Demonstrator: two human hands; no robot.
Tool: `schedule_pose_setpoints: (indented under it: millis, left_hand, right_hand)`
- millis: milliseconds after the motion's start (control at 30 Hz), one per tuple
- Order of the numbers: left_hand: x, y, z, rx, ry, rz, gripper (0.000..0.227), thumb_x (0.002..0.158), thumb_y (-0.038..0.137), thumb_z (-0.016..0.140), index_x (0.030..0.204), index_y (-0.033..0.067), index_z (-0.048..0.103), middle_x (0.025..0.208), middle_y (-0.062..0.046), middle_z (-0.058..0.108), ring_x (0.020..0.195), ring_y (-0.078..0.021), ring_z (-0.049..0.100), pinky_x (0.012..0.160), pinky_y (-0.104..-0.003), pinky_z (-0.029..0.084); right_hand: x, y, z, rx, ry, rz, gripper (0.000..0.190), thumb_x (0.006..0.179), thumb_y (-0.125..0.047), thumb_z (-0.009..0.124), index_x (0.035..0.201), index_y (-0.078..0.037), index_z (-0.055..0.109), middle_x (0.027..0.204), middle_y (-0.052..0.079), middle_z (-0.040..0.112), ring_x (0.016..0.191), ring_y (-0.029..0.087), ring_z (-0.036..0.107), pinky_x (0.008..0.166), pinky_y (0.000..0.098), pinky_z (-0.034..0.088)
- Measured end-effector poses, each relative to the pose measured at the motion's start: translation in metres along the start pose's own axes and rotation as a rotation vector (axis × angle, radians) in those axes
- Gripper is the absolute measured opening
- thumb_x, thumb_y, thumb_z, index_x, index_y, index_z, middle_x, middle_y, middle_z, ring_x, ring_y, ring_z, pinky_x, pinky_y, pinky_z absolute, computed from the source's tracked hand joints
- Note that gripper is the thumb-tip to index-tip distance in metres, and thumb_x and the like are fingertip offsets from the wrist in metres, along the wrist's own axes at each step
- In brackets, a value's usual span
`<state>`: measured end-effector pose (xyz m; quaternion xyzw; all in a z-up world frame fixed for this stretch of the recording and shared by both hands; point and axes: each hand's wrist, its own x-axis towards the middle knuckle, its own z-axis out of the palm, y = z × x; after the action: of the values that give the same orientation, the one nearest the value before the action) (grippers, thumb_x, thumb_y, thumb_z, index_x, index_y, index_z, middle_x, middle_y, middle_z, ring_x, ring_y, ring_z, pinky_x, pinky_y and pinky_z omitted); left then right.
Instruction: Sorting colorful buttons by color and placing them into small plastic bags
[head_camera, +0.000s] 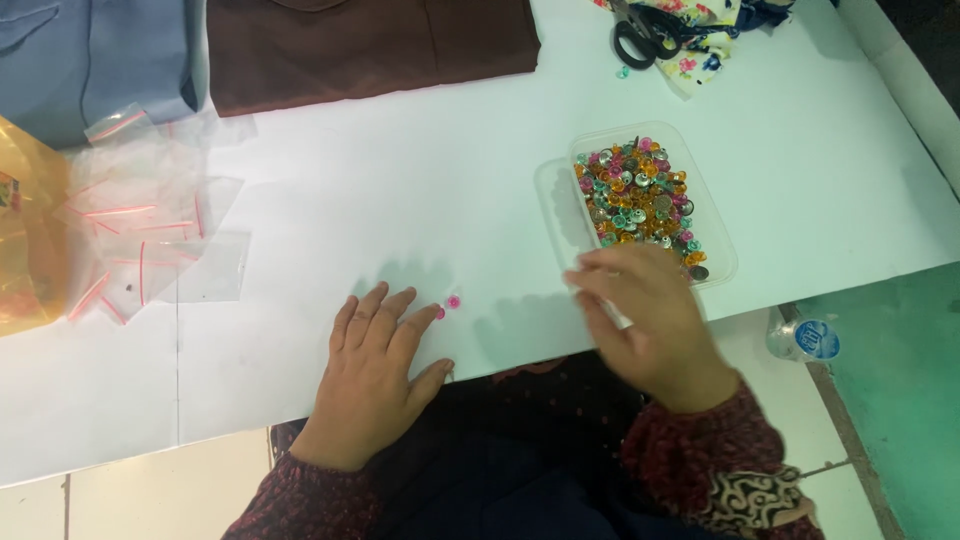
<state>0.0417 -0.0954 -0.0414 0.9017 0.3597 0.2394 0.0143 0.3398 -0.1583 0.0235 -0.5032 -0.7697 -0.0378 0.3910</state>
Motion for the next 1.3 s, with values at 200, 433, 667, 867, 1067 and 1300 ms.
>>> schedule_pose_setpoints:
  millis: [200,433,667,867,1067,1300]
  left_hand:
    - [0.003,0.004,-0.003,0.022,0.009,0.005,0.052,0.091,0.044,0.069,0.132,0.0139,0.057,0.141,-0.015,0.056,0.140,-0.0424,0.045,0.120,-0.061,0.031]
    - [0.004,0.015,-0.002,-0.006,0.004,-0.055,0.050,0.091,0.045,0.068,0.132,0.0174,0.059,0.143,-0.013,0.054,0.145,-0.0440,0.039,0.120,-0.064,0.028]
    - [0.045,0.060,-0.005,-0.270,-0.025,0.156,0.038,0.093,0.037,0.072,0.123,0.0148,0.065,0.138,-0.014,0.059,0.142,-0.0444,0.041,0.119,-0.064,0.025]
    - [0.102,0.086,0.015,-0.312,-0.035,0.281,0.027,0.093,0.030,0.073,0.116,0.0159,0.070,0.131,-0.010,0.060,0.141,-0.0415,0.041,0.118,-0.064,0.028]
    - [0.175,0.106,0.068,-0.237,0.056,0.387,0.012,0.090,0.017,0.067,0.079,0.0182,0.070,0.089,0.000,0.058,0.106,-0.0277,0.051,0.090,-0.043,0.042]
    - [0.215,0.122,0.122,-0.053,-0.022,0.410,0.018,0.076,0.007,0.074,0.060,0.0095,0.065,0.063,-0.004,0.052,0.070,-0.0263,0.049,0.067,-0.042,0.038]
  right_hand:
    - [-0.004,0.080,-0.049,-0.151,-0.472,0.261,0.028,0.097,-0.011,0.062,0.121,-0.007,0.074,0.105,0.008,0.072,0.098,0.029,0.063,0.086,0.0453,0.049]
    - [0.023,0.088,-0.034,-0.292,-0.846,0.534,0.023,0.093,-0.031,0.062,0.107,-0.018,0.075,0.104,0.003,0.073,0.102,0.026,0.064,0.088,0.0436,0.051]
    - [0.015,0.104,-0.045,-0.288,-0.711,0.452,0.028,0.095,-0.008,0.049,0.105,-0.012,0.075,0.101,0.007,0.070,0.099,0.030,0.062,0.084,0.0460,0.050]
    - [-0.001,0.122,-0.056,-0.364,-0.622,0.180,0.024,0.094,-0.006,0.056,0.103,-0.013,0.078,0.093,0.005,0.069,0.094,0.031,0.061,0.085,0.0457,0.053]
    - [0.021,0.106,-0.053,-0.478,-0.919,0.296,0.020,0.082,-0.028,0.063,0.072,-0.012,0.071,0.077,0.005,0.065,0.084,0.031,0.059,0.075,0.0473,0.047]
    - [0.031,0.095,-0.049,-0.608,-0.993,0.351,0.024,0.086,-0.036,0.074,0.077,-0.015,0.079,0.077,0.002,0.071,0.085,0.020,0.066,0.075,0.0356,0.054]
